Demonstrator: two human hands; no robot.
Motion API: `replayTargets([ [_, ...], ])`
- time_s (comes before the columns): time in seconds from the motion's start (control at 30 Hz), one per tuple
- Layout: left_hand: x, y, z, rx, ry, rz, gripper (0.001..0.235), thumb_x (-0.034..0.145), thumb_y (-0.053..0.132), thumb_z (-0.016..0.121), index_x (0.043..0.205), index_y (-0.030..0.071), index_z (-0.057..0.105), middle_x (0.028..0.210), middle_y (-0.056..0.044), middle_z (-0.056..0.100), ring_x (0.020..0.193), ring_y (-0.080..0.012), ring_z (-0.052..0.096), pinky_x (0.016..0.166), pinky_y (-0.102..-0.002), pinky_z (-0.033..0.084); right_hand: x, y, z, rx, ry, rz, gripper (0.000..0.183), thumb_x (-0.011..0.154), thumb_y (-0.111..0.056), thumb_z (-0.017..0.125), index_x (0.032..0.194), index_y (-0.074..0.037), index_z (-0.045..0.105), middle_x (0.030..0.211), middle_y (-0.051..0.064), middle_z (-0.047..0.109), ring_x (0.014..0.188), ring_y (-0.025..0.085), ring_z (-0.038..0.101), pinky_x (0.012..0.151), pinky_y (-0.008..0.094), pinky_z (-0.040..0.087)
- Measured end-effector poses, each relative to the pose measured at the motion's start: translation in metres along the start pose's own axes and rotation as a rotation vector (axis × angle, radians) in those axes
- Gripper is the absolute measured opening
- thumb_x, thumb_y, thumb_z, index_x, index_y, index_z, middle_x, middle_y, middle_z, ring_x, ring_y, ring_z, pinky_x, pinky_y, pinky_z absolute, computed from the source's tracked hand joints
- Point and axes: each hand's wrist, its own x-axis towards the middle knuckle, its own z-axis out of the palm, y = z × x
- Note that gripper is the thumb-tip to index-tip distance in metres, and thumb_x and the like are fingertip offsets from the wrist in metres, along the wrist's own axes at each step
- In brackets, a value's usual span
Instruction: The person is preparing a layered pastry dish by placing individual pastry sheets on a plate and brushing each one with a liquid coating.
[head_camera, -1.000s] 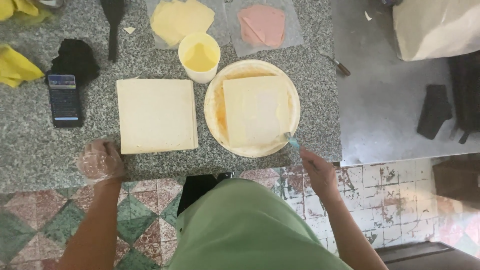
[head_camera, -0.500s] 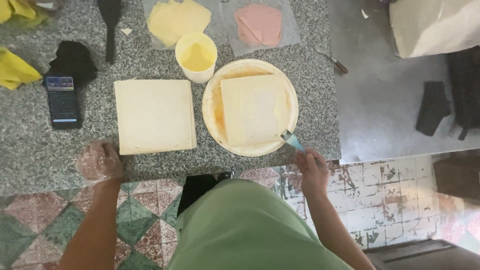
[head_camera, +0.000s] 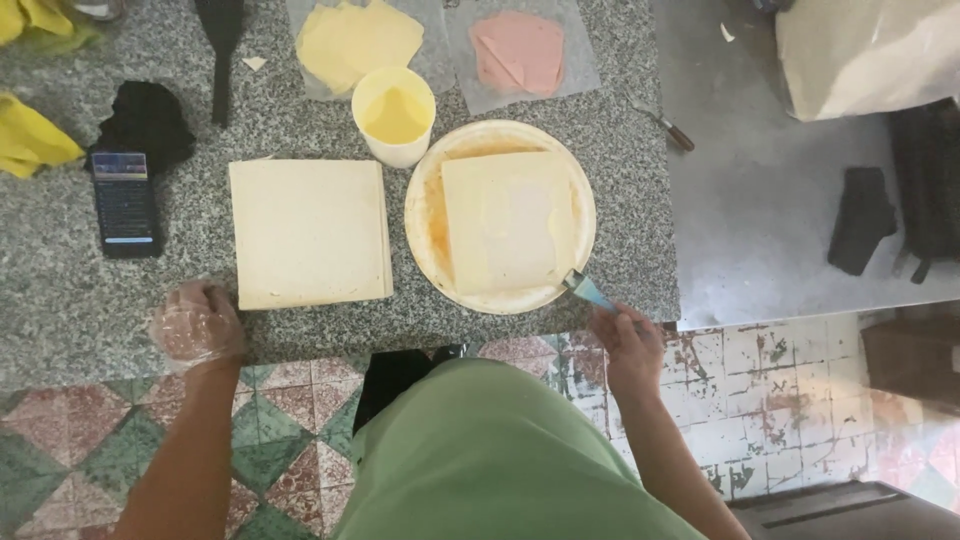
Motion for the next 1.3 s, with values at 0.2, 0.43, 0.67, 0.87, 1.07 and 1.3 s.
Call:
replayTargets([
  [0.2,-0.003,-0.004,0.006,-0.009,0.022,0.034,0.019,0.114,0.02,0.071,0.096,0.021,0.078,0.09,-0.005,0.075,0.072,-0.0215,0.064,0.067,-0.034,0.049,-0.003,-0.013,-0.009,-0.164,-0.052,-0.084,0.019,0.106,-0.009,0.052,0.115,0.002,0.065,0.106,0.019,0.073,0.1,0.033,0.073,0.097,0.045,0.062],
  [0.43,-0.004,-0.006,0.012,-0.028,-0.035,-0.013,0.018,0.115,0.02,0.067,0.1,0.019,0.077,0.095,-0.006,0.075,0.076,-0.024,0.065,0.074,-0.037,0.048,-0.006,-0.025,0.012,-0.56,-0.073,-0.109,0.017,0.101,-0.01,0.059,0.107,-0.006,0.074,0.096,0.01,0.08,0.089,0.022,0.079,0.092,0.037,0.065],
  [0.67,-0.004,-0.007,0.01,0.032,0.058,0.05,0.013,0.111,0.021,0.072,0.1,0.018,0.078,0.092,-0.004,0.077,0.072,-0.0196,0.065,0.068,-0.031,0.05,-0.025,-0.041,0.013,-0.544,-0.105,-0.103,0.017,0.102,-0.011,0.058,0.108,-0.006,0.073,0.099,0.011,0.079,0.092,0.024,0.078,0.091,0.04,0.063],
  [0.87,-0.004,-0.007,0.01,-0.046,0.086,0.045,0.018,0.111,0.016,0.07,0.096,0.02,0.079,0.09,-0.006,0.076,0.071,-0.0243,0.065,0.063,-0.036,0.049,0.001,-0.024,0.007,-0.185,-0.025,-0.039,0.014,0.106,-0.004,0.055,0.108,-0.001,0.069,0.097,0.016,0.076,0.088,0.028,0.076,0.089,0.04,0.065],
  [1.07,-0.003,-0.006,0.011,-0.045,0.145,0.056,0.015,0.107,0.015,0.073,0.096,0.021,0.08,0.088,-0.005,0.076,0.071,-0.0222,0.065,0.063,-0.034,0.049,0.015,-0.021,-0.015,-0.099,-0.051,-0.065,0.015,0.104,-0.003,0.055,0.111,0.001,0.067,0.099,0.018,0.074,0.09,0.031,0.074,0.09,0.042,0.064],
  [1.3,-0.003,-0.003,0.006,-0.037,0.144,0.072,0.013,0.107,0.014,0.074,0.095,0.012,0.077,0.088,-0.008,0.075,0.07,-0.0233,0.065,0.064,-0.035,0.05,0.006,-0.046,0.0,-0.282,-0.021,-0.149,0.012,0.102,-0.007,0.059,0.108,-0.002,0.067,0.095,0.015,0.074,0.085,0.03,0.074,0.09,0.042,0.064],
])
